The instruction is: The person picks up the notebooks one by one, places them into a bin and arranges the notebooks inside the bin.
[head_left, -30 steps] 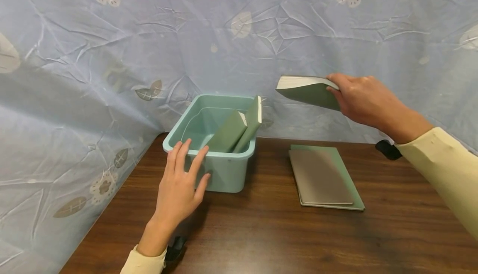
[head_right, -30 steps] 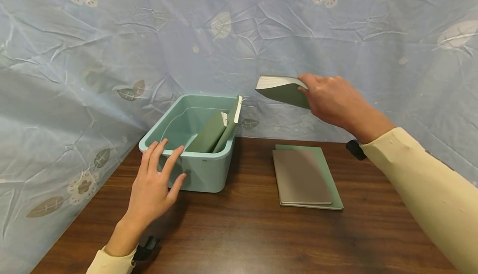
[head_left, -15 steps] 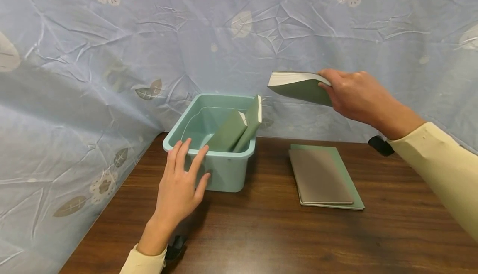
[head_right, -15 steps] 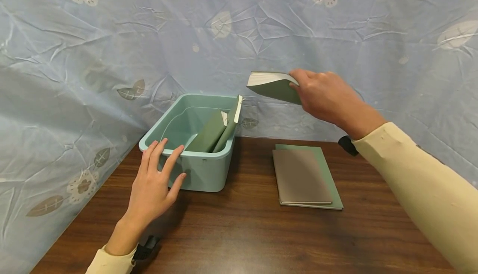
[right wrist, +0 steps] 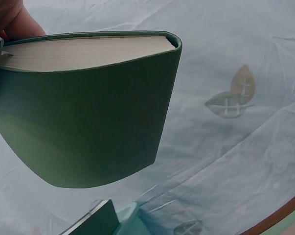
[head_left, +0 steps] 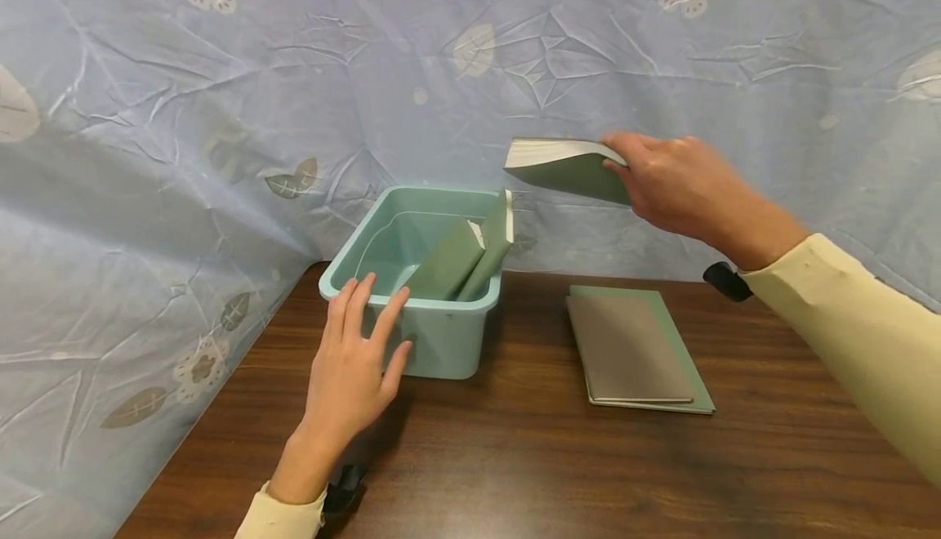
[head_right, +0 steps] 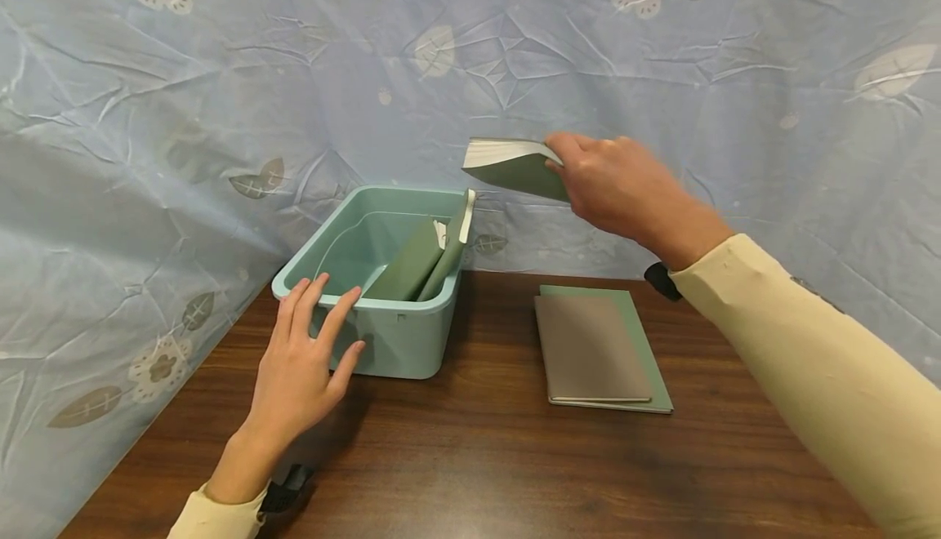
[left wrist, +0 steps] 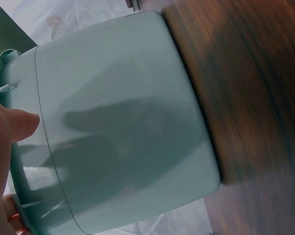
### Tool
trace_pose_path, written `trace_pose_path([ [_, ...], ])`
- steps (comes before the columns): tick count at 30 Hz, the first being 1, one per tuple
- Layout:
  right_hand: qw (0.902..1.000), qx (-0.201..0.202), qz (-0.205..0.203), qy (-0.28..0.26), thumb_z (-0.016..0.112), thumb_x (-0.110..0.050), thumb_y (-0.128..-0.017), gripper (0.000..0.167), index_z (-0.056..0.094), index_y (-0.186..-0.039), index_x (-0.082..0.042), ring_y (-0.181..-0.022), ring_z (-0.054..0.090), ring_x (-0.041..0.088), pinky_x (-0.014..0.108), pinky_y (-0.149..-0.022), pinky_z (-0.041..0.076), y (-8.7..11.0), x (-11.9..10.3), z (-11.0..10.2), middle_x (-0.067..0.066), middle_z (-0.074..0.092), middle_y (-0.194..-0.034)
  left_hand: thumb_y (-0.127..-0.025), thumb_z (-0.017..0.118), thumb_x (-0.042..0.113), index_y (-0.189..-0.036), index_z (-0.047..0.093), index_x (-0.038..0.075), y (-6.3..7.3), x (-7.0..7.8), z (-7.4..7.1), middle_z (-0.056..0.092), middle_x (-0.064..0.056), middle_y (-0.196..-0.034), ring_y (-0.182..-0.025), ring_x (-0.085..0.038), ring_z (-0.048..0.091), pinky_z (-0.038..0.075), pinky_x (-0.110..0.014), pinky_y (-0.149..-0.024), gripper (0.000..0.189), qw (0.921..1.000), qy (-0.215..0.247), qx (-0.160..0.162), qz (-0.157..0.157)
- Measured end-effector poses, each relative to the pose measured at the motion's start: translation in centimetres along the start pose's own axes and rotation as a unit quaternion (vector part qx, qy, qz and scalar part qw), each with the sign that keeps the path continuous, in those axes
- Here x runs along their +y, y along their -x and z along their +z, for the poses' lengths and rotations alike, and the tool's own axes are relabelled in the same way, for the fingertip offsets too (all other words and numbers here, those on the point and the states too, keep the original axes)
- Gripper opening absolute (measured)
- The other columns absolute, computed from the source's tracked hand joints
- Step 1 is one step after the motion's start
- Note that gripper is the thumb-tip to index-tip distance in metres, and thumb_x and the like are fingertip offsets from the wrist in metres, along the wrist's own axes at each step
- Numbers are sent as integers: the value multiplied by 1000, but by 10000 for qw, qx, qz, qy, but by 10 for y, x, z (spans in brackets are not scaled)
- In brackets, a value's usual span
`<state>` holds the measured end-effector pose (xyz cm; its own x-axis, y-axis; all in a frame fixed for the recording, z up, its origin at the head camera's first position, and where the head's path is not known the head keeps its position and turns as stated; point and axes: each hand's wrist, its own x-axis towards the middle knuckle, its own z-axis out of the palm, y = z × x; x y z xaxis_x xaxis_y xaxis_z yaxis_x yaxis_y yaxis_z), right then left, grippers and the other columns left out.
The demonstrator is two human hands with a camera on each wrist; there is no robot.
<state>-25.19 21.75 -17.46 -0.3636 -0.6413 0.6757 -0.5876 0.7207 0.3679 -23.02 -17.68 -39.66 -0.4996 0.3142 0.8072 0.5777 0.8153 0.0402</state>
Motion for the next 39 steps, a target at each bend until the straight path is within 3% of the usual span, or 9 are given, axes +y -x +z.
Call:
trace_pose_path([
  [12, 9999, 20, -37, -101, 63, -8, -104, 16, 64, -116, 3, -63, 67, 40, 59, -58, 56, -25, -20, 10, 19, 75, -88, -90, 80, 18, -157, 51, 16, 2, -2, -2, 42, -31, -161, -150, -51, 38, 36, -67, -122, 73, 10000, 24, 37, 30],
  [23, 9989, 140, -452, 26, 61, -11, -106, 17, 64, -113, 4, -60, 68, 39, 56, -54, 57, -48, -43, 23, 19, 75, -88, -90, 80, 17, -157, 52, 16, 3, -4, -4, 43, -31, -161, -150, -51, 38, 36, -67, -122, 72, 10000, 59, 55, 51],
  [29, 9983, 114, -565, 14, 61, -12, -105, 16, 64, -113, 2, -57, 66, 39, 54, -48, 54, -52, -53, 32, 18, 76, -88, -90, 80, 17, -158, 51, 16, 3, -4, -1, 42, -31, -161, -151, -50, 37, 35, -67, -123, 74, 10000, 52, 11, 69],
  [34, 9978, -66, -635, -155, 61, -10, -105, 14, 64, -114, 1, -56, 65, 38, 51, -49, 54, -52, -58, 37, 14, 72, -87, -89, 81, 17, -157, 51, 16, 3, -5, 0, 42, -31, -161, -150, -51, 38, 36, -67, -122, 74, 9999, 76, 27, 94],
  [39, 9965, -561, -563, -270, 58, -4, -104, 18, 66, -119, -3, -54, 64, 36, 50, -51, 56, -52, -62, 35, 11, 76, -96, -90, 81, 18, -157, 51, 16, 3, -5, -1, 42, -31, -161, -150, -51, 38, 36, -67, -122, 74, 9999, 70, 27, 115],
])
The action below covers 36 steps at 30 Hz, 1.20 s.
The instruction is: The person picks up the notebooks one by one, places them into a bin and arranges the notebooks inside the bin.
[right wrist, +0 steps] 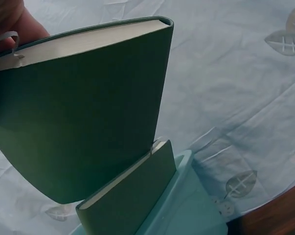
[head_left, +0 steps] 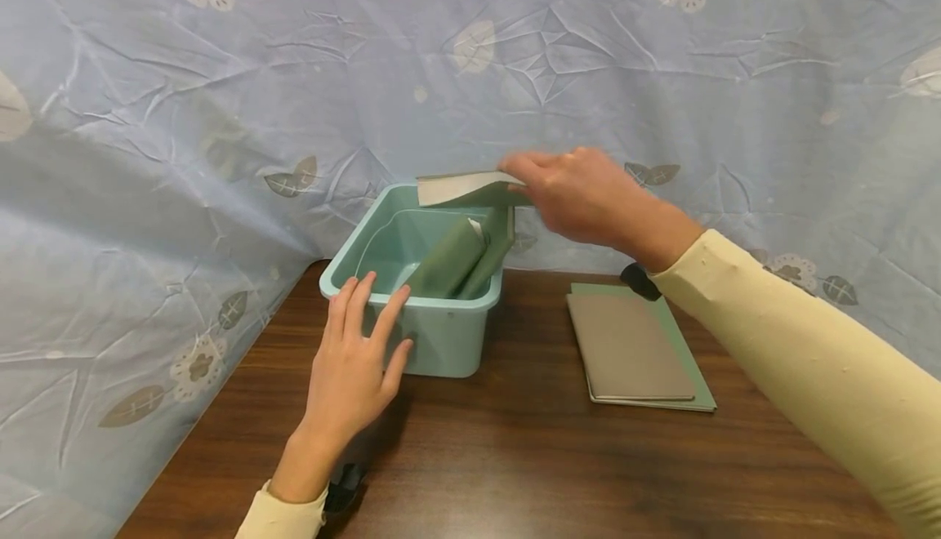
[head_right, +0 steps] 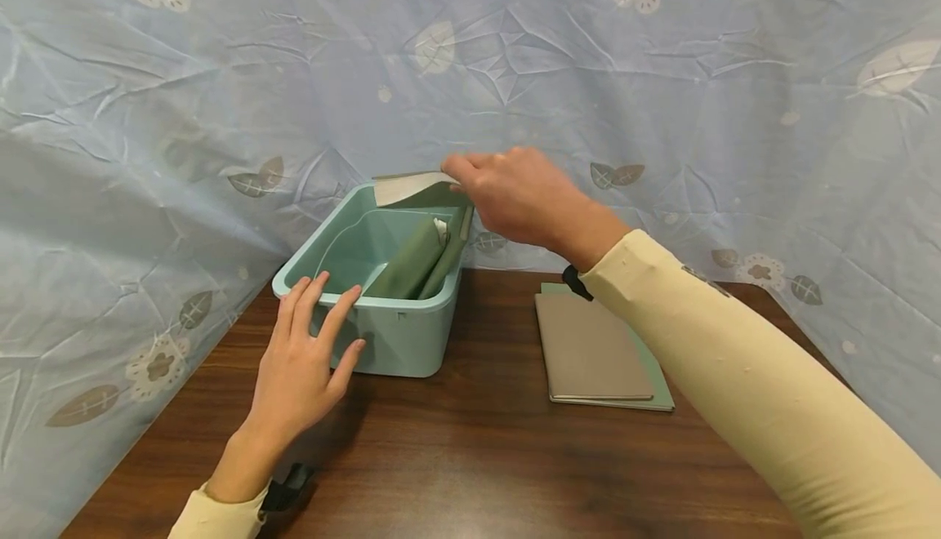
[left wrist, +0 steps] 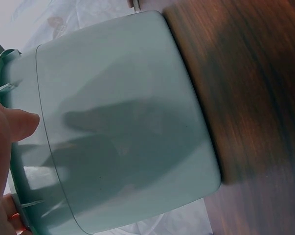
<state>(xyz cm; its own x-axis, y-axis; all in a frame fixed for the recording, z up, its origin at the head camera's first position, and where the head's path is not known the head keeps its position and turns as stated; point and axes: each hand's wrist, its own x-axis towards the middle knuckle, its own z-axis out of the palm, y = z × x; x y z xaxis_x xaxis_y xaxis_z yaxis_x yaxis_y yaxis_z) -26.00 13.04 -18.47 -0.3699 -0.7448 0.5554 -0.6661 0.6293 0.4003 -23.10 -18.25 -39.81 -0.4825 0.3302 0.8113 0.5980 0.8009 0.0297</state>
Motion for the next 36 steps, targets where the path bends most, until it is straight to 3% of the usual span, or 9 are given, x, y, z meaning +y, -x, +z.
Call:
trace_pose_path([
  [6, 9986, -526, 82, 43, 62, -11, -105, 19, 70, -122, -10, -60, 68, 35, 49, -53, 56, 4, -1, 0, 8, 80, -106, -90, 80, 18, -158, 51, 16, 0, 0, 1, 42, -31, -161, -150, -51, 38, 36, -68, -122, 74, 10000, -15, -18, -20],
  [9, 9976, -681, 20, 129, 61, -3, -101, 24, 71, -120, -14, -66, 71, 34, 48, -50, 54, 7, -2, 1, 4, 81, -110, -90, 80, 18, -157, 51, 16, 1, -1, 0, 42, -31, -162, -150, -51, 38, 36, -67, -123, 73, 10000, 11, -41, -19],
  [13, 9964, -834, -34, 137, 55, 8, -94, 39, 71, -118, -17, -73, 73, 33, 47, -48, 52, 10, -5, 5, -1, 81, -113, -91, 79, 18, -158, 51, 16, 2, -2, -1, 41, -31, -162, -150, -51, 37, 35, -67, -123, 72, 10000, 39, -81, -25],
  [20, 9960, -890, -47, 36, 53, 12, -94, 42, 73, -116, -17, -90, 77, 32, 47, -53, 55, 11, -9, 11, -3, 81, -117, -93, 78, 19, -159, 49, 18, 3, -5, -2, 39, -29, -164, -152, -50, 36, 34, -66, -124, 72, 9997, 47, -212, -68],
  [25, 9941, -1078, -98, 77, 57, 12, -90, 42, 74, -114, -19, -93, 78, 30, 48, -55, 57, 8, -10, 11, -4, 81, -115, -91, 80, 17, -158, 50, 17, 1, -5, -1, 40, -30, -163, -152, -50, 36, 35, -68, -122, 74, 9999, 85, -105, -14],
  [28, 9886, -1503, 23, 98, 64, 2, -96, 42, 73, -127, -25, -110, 76, 30, 52, -65, 62, 5, -12, 10, -4, 79, -126, -90, 80, 17, -158, 50, 17, 1, -5, 0, 40, -30, -163, -152, -50, 36, 35, -69, -122, 75, 9999, 78, -59, 25],
  [31, 9746, -2209, 356, -18, 71, -26, -102, 54, 56, -153, -37, -139, 63, 33, 57, -82, 63, 2, -14, 9, -3, 63, -154, -91, 80, 18, -159, 49, 17, 1, -5, 0, 40, -30, -163, -151, -51, 36, 35, -68, -122, 75, 9999, 62, -75, 46],
  [34, 9572, -2797, 723, -201, 72, -51, -99, 78, 31, -166, -46, -157, 41, 38, 61, -106, 56, 2, -15, 9, 1, 37, -173, -91, 79, 19, -159, 49, 17, 2, -6, -1, 40, -30, -163, -151, -52, 37, 35, -68, -122, 74, 9999, 44, -88, 52],
  [36, 9508, -2956, 861, -333, 72, -56, -97, 85, 26, -168, -45, -161, 32, 40, 62, -119, 45, 4, -13, 10, 3, 27, -177, -90, 80, 19, -158, 50, 16, 2, -5, -1, 40, -31, -162, -149, -52, 38, 36, -67, -122, 74, 10000, 41, -59, 58],
])
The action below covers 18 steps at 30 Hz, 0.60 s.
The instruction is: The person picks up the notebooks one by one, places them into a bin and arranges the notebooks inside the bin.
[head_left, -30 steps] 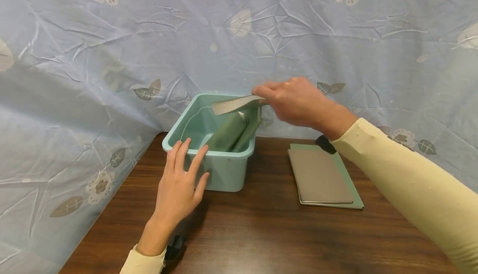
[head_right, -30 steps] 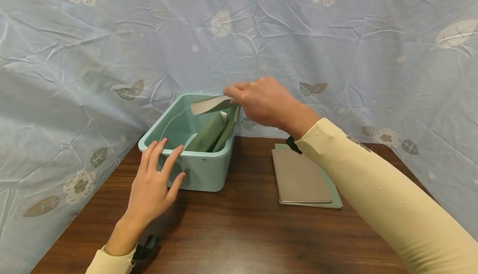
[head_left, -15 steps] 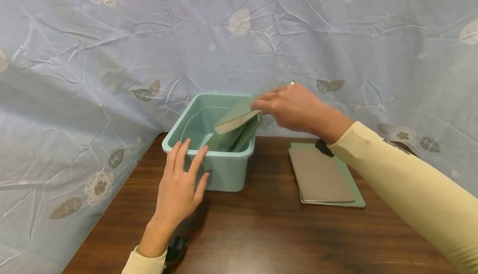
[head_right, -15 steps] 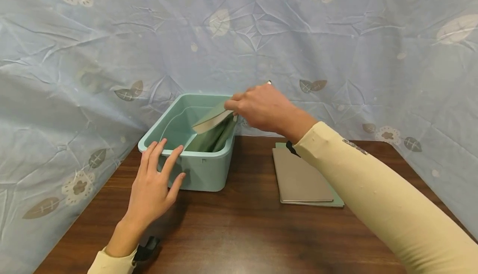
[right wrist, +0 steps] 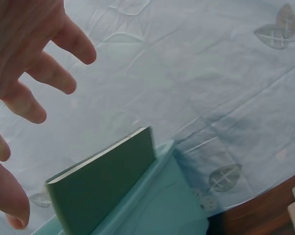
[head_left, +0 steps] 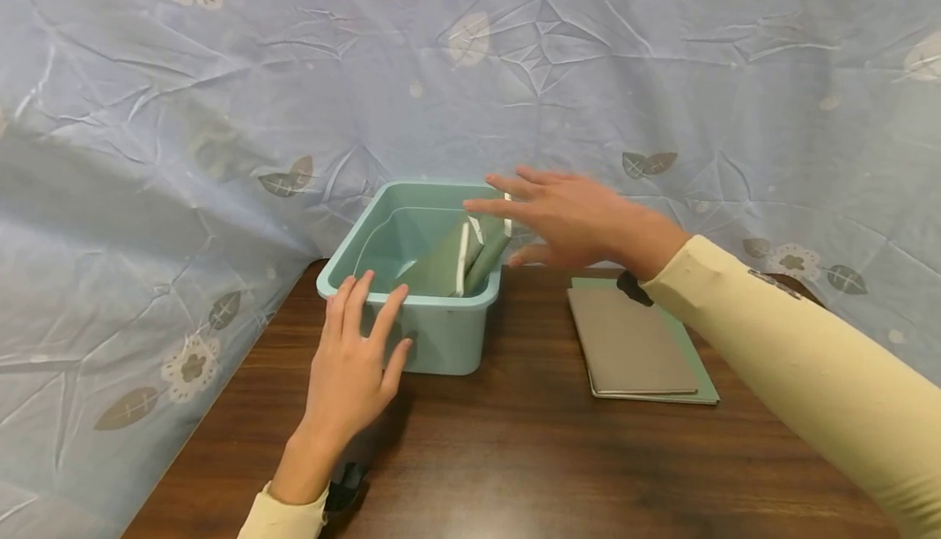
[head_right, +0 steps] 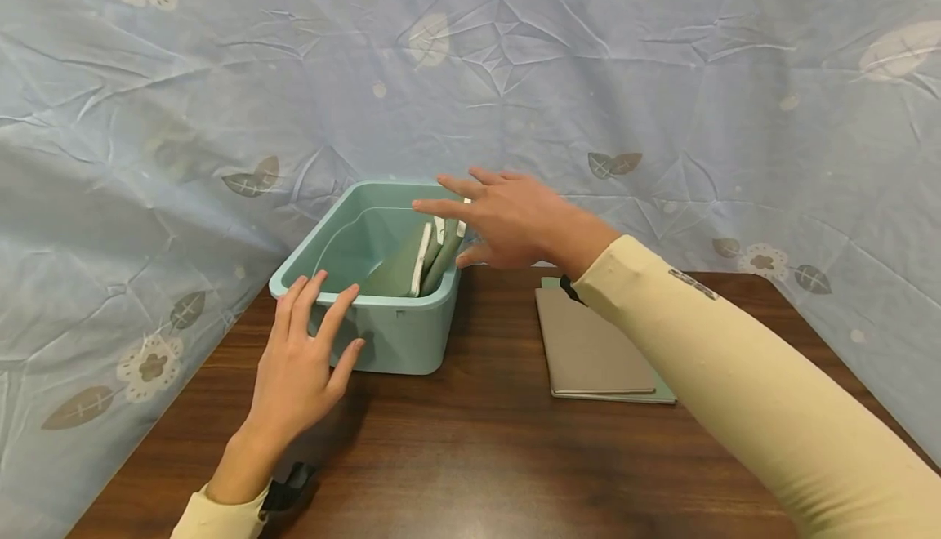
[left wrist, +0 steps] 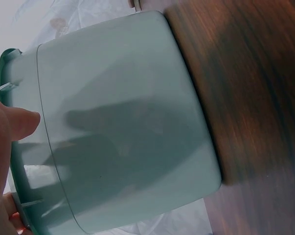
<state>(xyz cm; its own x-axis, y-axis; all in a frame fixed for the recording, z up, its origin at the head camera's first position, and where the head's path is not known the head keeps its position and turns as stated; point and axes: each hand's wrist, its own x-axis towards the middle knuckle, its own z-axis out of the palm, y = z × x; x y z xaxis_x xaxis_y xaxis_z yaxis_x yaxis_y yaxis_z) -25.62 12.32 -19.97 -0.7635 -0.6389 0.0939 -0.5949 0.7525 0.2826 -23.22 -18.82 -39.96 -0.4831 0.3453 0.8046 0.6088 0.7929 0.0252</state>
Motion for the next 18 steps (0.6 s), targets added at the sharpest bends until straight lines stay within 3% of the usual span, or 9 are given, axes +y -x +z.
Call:
trace_pose_path([
  [4, 9999, 116, -10, -114, 73, -53, -98, 83, 29, -167, -41, -161, 30, 43, 62, -128, 33, 3, 5, 4, 6, 27, -177, -89, 80, 18, -156, 51, 16, 0, 0, 0, 41, -31, -162, -148, -53, 39, 35, -65, -123, 73, 10000, 9, 47, -2],
  [18, 9980, 617, -21, -166, 72, -51, -99, 77, 36, -165, -38, -160, 30, 45, 62, -129, 29, 17, 15, 18, 10, 25, -177, -90, 80, 19, -157, 50, 16, -1, 0, 1, 40, -31, -162, -150, -52, 37, 36, -68, -122, 74, 10000, -21, 1, -17],
])
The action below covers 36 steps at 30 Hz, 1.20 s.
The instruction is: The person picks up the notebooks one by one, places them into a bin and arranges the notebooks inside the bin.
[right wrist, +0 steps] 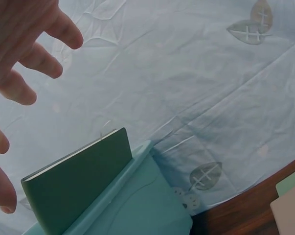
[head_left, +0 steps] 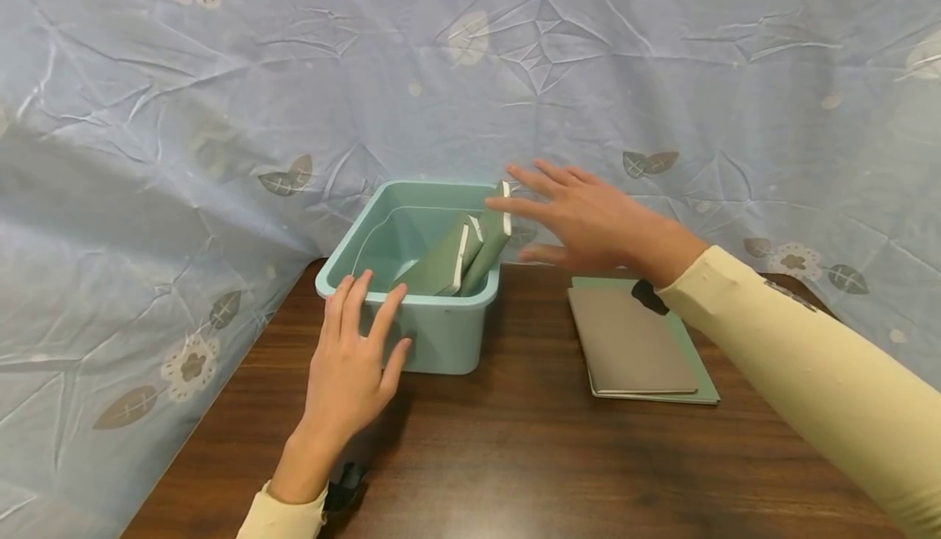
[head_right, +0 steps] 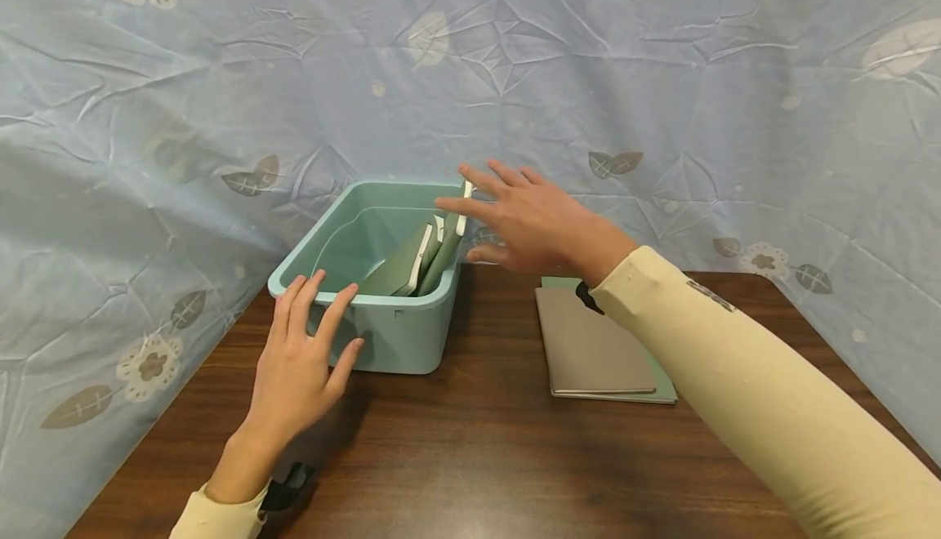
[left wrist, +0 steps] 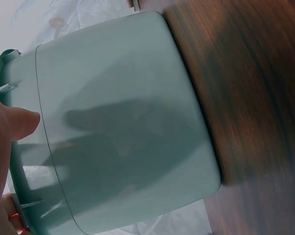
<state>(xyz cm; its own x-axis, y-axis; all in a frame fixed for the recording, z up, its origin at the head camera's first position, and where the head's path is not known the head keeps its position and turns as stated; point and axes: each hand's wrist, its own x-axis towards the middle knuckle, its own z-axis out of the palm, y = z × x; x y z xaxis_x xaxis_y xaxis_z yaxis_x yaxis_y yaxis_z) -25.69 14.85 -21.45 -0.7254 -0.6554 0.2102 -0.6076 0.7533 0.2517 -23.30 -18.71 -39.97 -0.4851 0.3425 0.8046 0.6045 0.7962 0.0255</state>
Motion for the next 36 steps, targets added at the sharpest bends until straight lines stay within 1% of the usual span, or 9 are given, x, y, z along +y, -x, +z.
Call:
trace_pose_path([
  [2, 10000, 24, 40, -28, 71, -52, -99, 76, 35, -166, -39, -161, 29, 46, 63, -129, 28, 2, 1, 1, 10, 23, -178, -90, 80, 19, -157, 50, 16, 0, 0, 0, 40, -31, -162, -149, -53, 37, 35, -67, -122, 74, 10000, -6, -3, 2],
  [8, 9995, -85, 246, -176, 66, -57, -101, 77, 28, -167, -44, -163, 20, 47, 66, -130, 24, 8, 4, 3, 10, 12, -180, -90, 80, 20, -157, 50, 16, 0, 1, -1, 40, -31, -162, -150, -52, 37, 35, -68, -122, 74, 10000, -50, -52, -32],
  [11, 9991, -74, 344, -226, 64, -60, -100, 79, 24, -168, -46, -165, 17, 47, 67, -130, 22, 12, 6, 4, 8, 8, -181, -90, 80, 19, -157, 50, 16, 0, 2, -2, 40, -31, -162, -149, -53, 37, 35, -68, -122, 74, 10000, -34, -53, -25],
  [15, 9989, 11, 393, -258, 64, -62, -100, 82, 22, -168, -47, -164, 16, 47, 67, -130, 22, 14, 11, 5, 8, 5, -181, -89, 80, 19, -157, 50, 16, -1, 2, -2, 40, -31, -162, -149, -53, 38, 36, -67, -122, 74, 10000, -39, -32, -13],
  [21, 9983, -58, 495, -301, 63, -65, -99, 83, 19, -168, -49, -164, 14, 49, 68, -130, 20, 19, 16, 5, 7, 2, -181, -89, 81, 19, -157, 51, 15, -1, 2, -2, 41, -32, -161, -148, -53, 38, 35, -65, -122, 75, 10000, 1, 46, 48],
  [28, 9973, -107, 612, -385, 59, -71, -98, 81, 22, -167, -50, -165, 11, 49, 69, -130, 18, 25, 21, 10, 5, 2, -181, -91, 78, 22, -158, 50, 16, 1, 1, -2, 38, -31, -163, -151, -52, 35, 32, -62, -125, 72, 9998, -7, -180, -79],
  [34, 9956, -305, 802, -390, 54, -75, -98, 80, 23, -167, -50, -165, 7, 49, 71, -130, 15, 33, 26, 12, 4, 1, -182, -89, 81, 21, -157, 50, 15, -1, 1, -1, 40, -32, -162, -148, -54, 38, 35, -66, -122, 75, 10000, 6, 36, 32],
  [36, 9947, -350, 873, -416, 55, -75, -98, 80, 22, -167, -50, -166, 5, 49, 72, -130, 14, 35, 27, 12, 4, 0, -182, -88, 81, 20, -157, 50, 15, -1, 1, -1, 40, -32, -162, -148, -54, 39, 35, -67, -122, 76, 10000, 7, 74, 53],
])
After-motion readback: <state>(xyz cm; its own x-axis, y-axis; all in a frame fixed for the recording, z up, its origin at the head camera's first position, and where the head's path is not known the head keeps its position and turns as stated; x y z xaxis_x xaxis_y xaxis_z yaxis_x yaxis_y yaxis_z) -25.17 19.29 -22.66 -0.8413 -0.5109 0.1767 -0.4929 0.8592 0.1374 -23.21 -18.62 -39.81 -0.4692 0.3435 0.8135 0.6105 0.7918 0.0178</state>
